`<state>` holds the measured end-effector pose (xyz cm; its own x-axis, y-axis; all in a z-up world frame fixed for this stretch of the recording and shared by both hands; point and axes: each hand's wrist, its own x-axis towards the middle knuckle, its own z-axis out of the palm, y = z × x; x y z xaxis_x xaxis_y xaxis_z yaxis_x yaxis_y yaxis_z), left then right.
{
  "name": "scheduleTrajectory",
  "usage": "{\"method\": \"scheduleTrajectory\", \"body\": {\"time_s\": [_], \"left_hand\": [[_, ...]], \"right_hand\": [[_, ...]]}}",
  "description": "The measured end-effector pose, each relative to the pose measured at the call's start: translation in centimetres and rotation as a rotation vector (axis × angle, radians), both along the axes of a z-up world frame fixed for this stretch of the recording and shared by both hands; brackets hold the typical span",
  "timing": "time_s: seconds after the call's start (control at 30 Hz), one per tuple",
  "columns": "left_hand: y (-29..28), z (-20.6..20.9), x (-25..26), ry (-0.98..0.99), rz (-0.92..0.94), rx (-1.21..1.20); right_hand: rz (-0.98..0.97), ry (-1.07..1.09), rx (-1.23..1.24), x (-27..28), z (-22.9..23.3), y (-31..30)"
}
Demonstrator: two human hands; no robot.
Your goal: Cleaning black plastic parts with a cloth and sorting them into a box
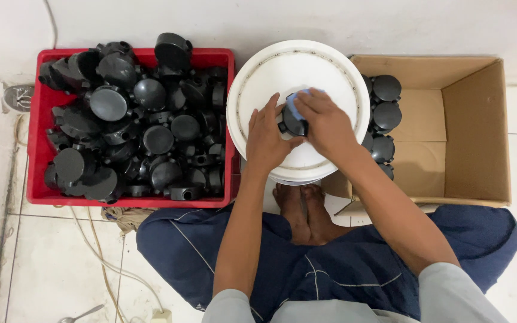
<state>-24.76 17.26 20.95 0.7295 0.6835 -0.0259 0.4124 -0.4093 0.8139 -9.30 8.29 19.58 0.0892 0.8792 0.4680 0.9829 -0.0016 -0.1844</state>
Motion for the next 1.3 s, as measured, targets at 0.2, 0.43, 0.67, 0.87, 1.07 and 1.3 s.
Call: {"method": "scheduleTrajectory", "body": {"time_s": [0.2,0.43,0.67,0.87,1.07,1.3], "left_hand": [[0.3,-0.5,0.1,0.013,-0.007,0.019],[-0.1,0.0,0.0,-0.04,-0.012,0.026],[0.0,0.1,0.3,0.016,-0.013,0.03],[0.0,0.5,-0.1,0.014,-0.01,0.036],[-0.1,-0.1,-0.1,0.005,-0.029,0.043],[-0.1,-0.3,-0.1,0.008,-0.026,0.041]], "right_hand": [[0.027,-0.088,-0.058,-3.5,1.3,-2.7],[-0.137,-0.091,-0.075,-0.1,-0.6,-3.7],[-0.026,-0.066,-0.032,-2.6,1.2,-1.3],[-0.1,-0.076,-0.085,-2.3,0.0,-5.4],[-0.152,-0.133,-0.023,-1.2,-0.7,-3.4],[-0.08,-0.166,-0.009,-2.0,-0.1,-5.0]]}}
